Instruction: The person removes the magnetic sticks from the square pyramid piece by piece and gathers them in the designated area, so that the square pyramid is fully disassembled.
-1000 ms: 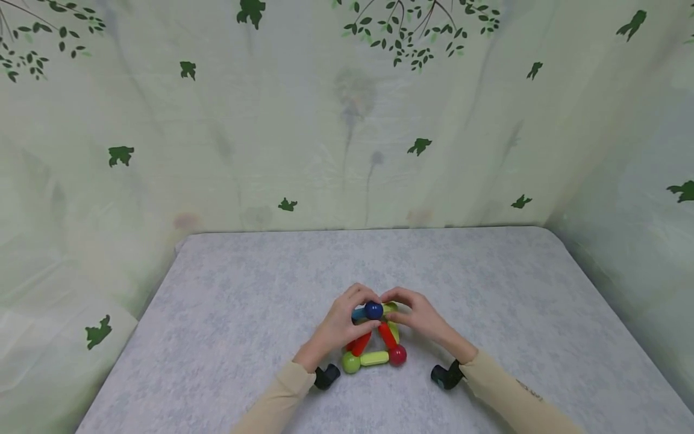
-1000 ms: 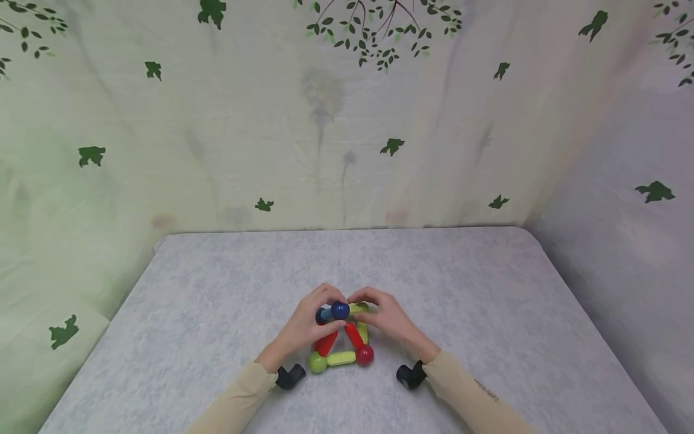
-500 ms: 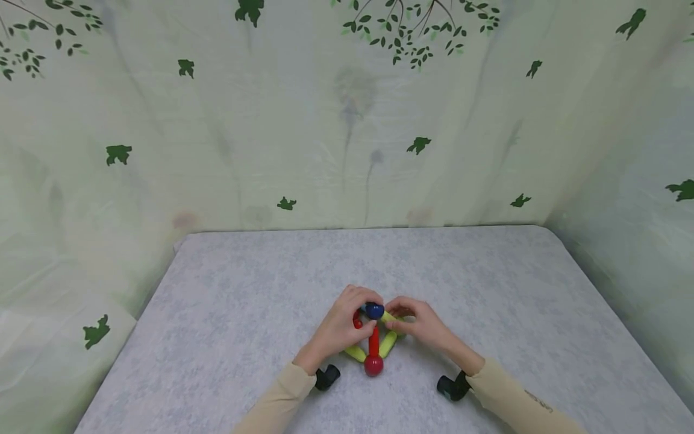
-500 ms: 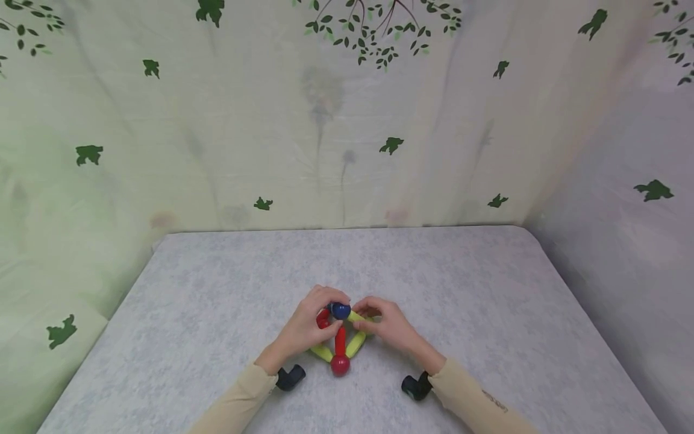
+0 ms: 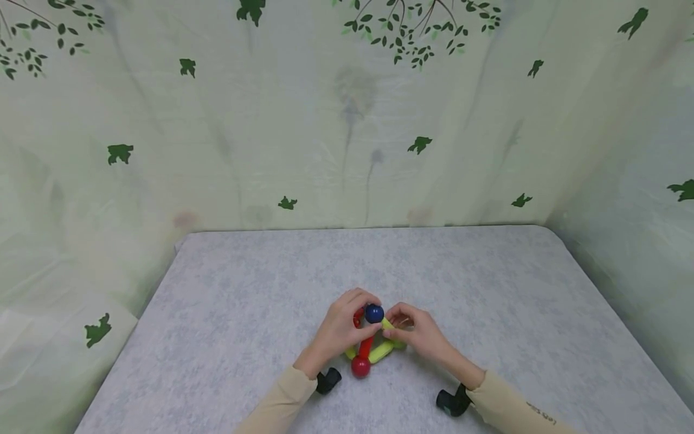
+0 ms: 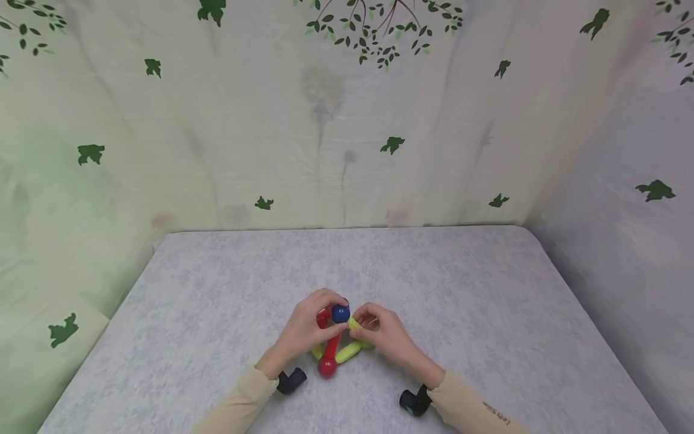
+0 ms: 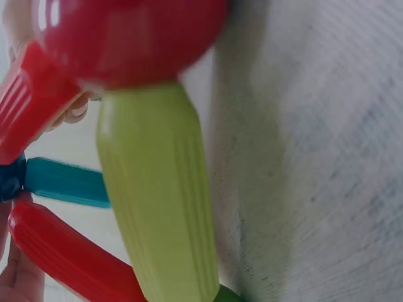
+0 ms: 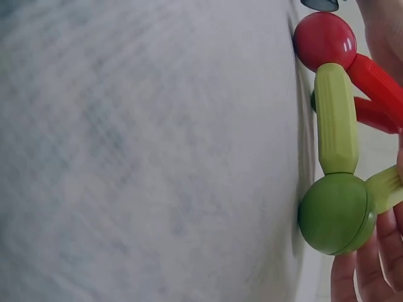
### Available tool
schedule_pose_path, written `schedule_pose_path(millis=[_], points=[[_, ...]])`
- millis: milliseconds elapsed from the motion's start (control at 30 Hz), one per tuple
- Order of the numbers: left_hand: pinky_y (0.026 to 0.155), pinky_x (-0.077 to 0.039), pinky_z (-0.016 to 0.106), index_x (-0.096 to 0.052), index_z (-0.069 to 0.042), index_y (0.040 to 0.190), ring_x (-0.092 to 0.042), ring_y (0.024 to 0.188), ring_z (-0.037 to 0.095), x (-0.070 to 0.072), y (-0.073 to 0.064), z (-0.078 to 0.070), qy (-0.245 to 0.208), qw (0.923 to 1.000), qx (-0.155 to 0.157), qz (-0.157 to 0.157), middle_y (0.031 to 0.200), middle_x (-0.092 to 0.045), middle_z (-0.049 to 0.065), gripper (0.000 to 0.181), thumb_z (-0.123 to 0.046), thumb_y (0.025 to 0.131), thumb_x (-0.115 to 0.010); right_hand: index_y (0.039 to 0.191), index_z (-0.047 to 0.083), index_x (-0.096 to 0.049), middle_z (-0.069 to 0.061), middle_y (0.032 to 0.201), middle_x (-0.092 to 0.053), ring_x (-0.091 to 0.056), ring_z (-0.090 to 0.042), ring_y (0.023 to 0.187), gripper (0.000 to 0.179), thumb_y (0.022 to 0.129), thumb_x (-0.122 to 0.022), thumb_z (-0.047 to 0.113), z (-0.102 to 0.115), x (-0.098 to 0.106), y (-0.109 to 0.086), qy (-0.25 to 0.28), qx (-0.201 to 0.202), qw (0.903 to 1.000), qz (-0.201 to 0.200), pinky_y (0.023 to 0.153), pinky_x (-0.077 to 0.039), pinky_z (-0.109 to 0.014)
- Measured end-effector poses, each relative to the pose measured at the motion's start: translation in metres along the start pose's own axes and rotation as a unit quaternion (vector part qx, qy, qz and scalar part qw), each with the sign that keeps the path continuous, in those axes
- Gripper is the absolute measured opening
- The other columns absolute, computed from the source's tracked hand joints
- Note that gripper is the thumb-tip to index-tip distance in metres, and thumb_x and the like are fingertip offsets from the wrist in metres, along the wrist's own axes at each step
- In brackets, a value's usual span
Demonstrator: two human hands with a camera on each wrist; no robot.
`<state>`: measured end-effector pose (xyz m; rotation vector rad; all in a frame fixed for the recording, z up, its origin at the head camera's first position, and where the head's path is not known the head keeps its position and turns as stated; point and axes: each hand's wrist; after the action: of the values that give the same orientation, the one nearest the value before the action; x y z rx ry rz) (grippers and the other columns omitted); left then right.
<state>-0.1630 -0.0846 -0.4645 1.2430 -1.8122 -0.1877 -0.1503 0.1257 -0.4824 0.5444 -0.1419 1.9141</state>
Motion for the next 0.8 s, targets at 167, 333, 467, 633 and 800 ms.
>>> schedule_pose_path(millis=[167, 333, 467, 633, 800], points=[[0.074, -0.053, 0.032, -0.063, -0.012, 0.109, -0.058, 0.091, 0.009, 0.001, -0.002, 0.001, -0.040, 0.9992, 0.000, 0.002, 0.104, -0.063, -0.003, 0.034, -0.009, 0.080, -0.078, 0.097, 0.011, -0.062, 0.003, 0.089, -0.062, -0.058, -0.013, 0.081, 0.017, 0.086, -0.072, 0.019, 0.005, -0.003, -0.004, 0.014, -0.021, 0.9997, -0.006, 0.076, -0.049, -0.030], [0.067, -0.054, 0.031, -0.062, -0.012, 0.114, -0.059, 0.086, 0.011, -0.001, -0.005, 0.003, -0.086, 0.9961, 0.014, 0.012, 0.106, -0.063, 0.001, 0.034, -0.007, 0.083, -0.074, 0.097, 0.009, -0.062, 0.001, 0.087, -0.062, -0.058, -0.014, 0.080, 0.018, 0.086, -0.073, 0.017, 0.008, -0.007, -0.008, 0.023, -0.030, 0.9991, -0.020, 0.075, -0.050, -0.030], [0.066, -0.054, 0.031, -0.062, -0.011, 0.115, -0.060, 0.084, 0.014, -0.002, -0.006, 0.003, -0.118, 0.9924, 0.032, 0.014, 0.107, -0.064, 0.005, 0.034, -0.003, 0.084, -0.073, 0.097, 0.007, -0.062, 0.000, 0.088, -0.062, -0.058, -0.015, 0.081, 0.016, 0.086, -0.072, 0.012, 0.013, -0.009, -0.009, 0.022, -0.047, 0.9983, -0.027, 0.075, -0.050, -0.029], [0.069, -0.055, 0.033, -0.061, 0.000, 0.114, -0.062, 0.086, 0.020, 0.006, -0.002, -0.010, -0.158, 0.9858, 0.054, 0.018, 0.107, -0.063, 0.015, 0.030, 0.004, 0.085, -0.069, 0.096, 0.001, -0.061, -0.006, 0.088, -0.062, -0.058, -0.021, 0.081, 0.014, 0.085, -0.070, 0.003, 0.036, -0.007, -0.011, 0.026, -0.060, 0.9974, -0.028, 0.074, -0.050, -0.031], [0.080, -0.054, 0.038, -0.060, 0.008, 0.111, -0.063, 0.092, 0.026, 0.028, 0.011, -0.027, -0.151, 0.9867, 0.056, -0.022, 0.107, -0.063, 0.021, 0.029, 0.010, 0.083, -0.067, 0.094, 0.000, -0.060, -0.007, 0.086, -0.061, -0.057, -0.022, 0.081, 0.014, 0.084, -0.070, 0.000, 0.059, -0.003, -0.013, 0.019, -0.075, 0.9965, -0.032, 0.074, -0.050, -0.031]])
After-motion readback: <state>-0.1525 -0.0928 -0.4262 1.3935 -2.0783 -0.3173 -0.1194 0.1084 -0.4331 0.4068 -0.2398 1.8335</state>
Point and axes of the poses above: each hand's wrist, its own y-axis towards the middle knuckle, its own x-axis out of the back of the hand, z = x × y
